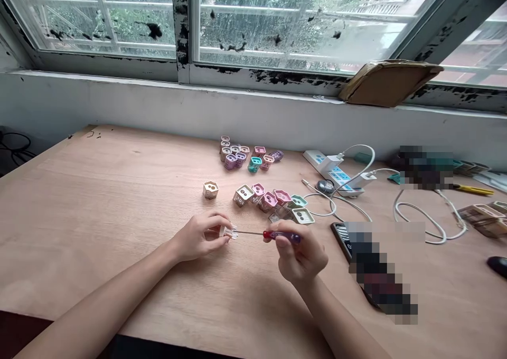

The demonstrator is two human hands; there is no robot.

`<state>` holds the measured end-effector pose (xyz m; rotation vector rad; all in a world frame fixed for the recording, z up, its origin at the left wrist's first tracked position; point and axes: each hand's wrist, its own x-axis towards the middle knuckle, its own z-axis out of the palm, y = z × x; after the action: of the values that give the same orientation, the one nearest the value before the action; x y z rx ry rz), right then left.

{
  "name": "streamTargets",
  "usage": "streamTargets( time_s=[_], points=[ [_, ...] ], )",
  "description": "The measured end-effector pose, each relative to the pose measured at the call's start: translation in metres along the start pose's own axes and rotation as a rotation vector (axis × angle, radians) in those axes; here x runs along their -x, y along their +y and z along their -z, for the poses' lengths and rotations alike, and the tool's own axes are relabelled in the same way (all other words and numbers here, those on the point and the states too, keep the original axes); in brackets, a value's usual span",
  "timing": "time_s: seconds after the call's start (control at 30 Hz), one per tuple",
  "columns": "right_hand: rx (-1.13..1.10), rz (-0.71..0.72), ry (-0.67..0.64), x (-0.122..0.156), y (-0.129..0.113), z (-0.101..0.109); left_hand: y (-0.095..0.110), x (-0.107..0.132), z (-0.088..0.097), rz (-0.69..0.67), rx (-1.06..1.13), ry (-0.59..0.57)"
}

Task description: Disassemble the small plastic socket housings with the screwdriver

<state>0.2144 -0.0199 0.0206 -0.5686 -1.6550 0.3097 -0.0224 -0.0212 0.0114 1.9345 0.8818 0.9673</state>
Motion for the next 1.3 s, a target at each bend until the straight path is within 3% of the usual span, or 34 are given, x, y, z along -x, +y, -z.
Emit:
streamTargets(
  time_s=[0.2,0.6,0.87,1.3],
  points=[
    [-0.035,-0.112,0.069,0.0001,0.0077,0.0017,-0.0004,0.0006,-0.0005,0.004,0.008,-0.008],
    [-0.112,-0.139,0.030,-0.0018,0.0043,-0.0028,0.0002,0.0019,-0.0009,0.026,0.046,-0.033],
    [-0.089,-0.148,0.021,-0.0023,0.0035,-0.0033,-0.0012,0.0029,-0.0032,0.131,0.117,-0.020],
    [-0.137,-0.199,0.075,0.0009,0.0079,-0.0037,0.0000,0.0025,-0.0009,-0.001,0.057,-0.011]
  ],
)
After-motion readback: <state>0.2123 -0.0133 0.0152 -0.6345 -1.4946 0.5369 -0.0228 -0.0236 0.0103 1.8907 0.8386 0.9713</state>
